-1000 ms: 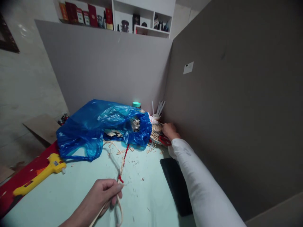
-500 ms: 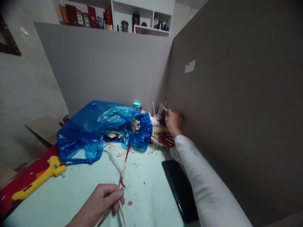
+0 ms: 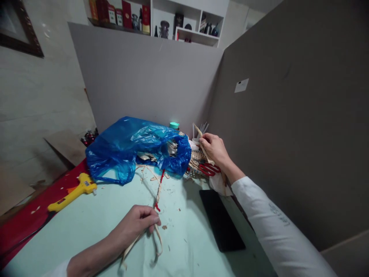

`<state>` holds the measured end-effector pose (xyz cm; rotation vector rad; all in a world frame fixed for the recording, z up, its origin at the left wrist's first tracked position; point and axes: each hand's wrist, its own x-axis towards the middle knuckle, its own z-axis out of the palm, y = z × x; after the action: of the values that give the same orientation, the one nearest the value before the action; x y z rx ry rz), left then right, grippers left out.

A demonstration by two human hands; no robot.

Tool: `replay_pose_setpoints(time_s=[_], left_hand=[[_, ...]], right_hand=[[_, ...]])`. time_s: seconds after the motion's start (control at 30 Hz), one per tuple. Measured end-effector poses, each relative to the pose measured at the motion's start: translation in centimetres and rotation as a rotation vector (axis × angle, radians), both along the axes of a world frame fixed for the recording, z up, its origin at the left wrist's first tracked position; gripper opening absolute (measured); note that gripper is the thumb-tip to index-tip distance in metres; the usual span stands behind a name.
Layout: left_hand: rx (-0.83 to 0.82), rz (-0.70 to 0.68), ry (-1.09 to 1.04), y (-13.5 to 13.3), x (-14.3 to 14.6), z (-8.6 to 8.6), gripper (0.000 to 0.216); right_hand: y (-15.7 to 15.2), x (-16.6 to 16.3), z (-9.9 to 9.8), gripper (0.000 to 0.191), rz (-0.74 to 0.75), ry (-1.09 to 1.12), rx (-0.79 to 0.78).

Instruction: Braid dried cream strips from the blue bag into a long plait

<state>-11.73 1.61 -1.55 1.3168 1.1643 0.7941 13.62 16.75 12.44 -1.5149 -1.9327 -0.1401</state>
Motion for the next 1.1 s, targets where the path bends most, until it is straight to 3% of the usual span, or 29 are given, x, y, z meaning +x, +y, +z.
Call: replay_pose_setpoints(time_s=[0.3, 0.4, 0.53, 0.6, 0.9, 1.1], left_hand=[[0.0, 0.012, -0.035, 0.1, 0.1, -0.4, 0.02], [-0.007, 0.023, -0.032, -0.1, 0.2, -0.5, 0.019], [-0.025, 0.024, -0.045, -0.1, 0.4, -0.4, 0.019], [-0.04, 0.032, -0.049, 0.0, 0.4, -0.2, 0.019], [-0.092, 0.029, -0.043, 0.0, 0.5, 0.3, 0.019], [-0.096, 0.017, -0.041, 0.3, 0.5, 0.0, 0.019]], right_hand=[[1.6, 0.8, -1.0, 0.026, -0.317, -0.306, -0.006], [1.7, -1.0, -1.7, 0.024, -0.222, -0.432, -0.002], [2.0, -5.8, -3.3, 0.026, 0.041, -0.574, 0.0], [2.8, -8.0, -4.2, 0.025, 0.099, -0.616, -0.004], [7.3, -10.3, -7.6, 0.025, -0.066, -0.656, -0.057], [7.7, -11.1, -7.4, 0.028, -0.104, -0.651, -0.022]])
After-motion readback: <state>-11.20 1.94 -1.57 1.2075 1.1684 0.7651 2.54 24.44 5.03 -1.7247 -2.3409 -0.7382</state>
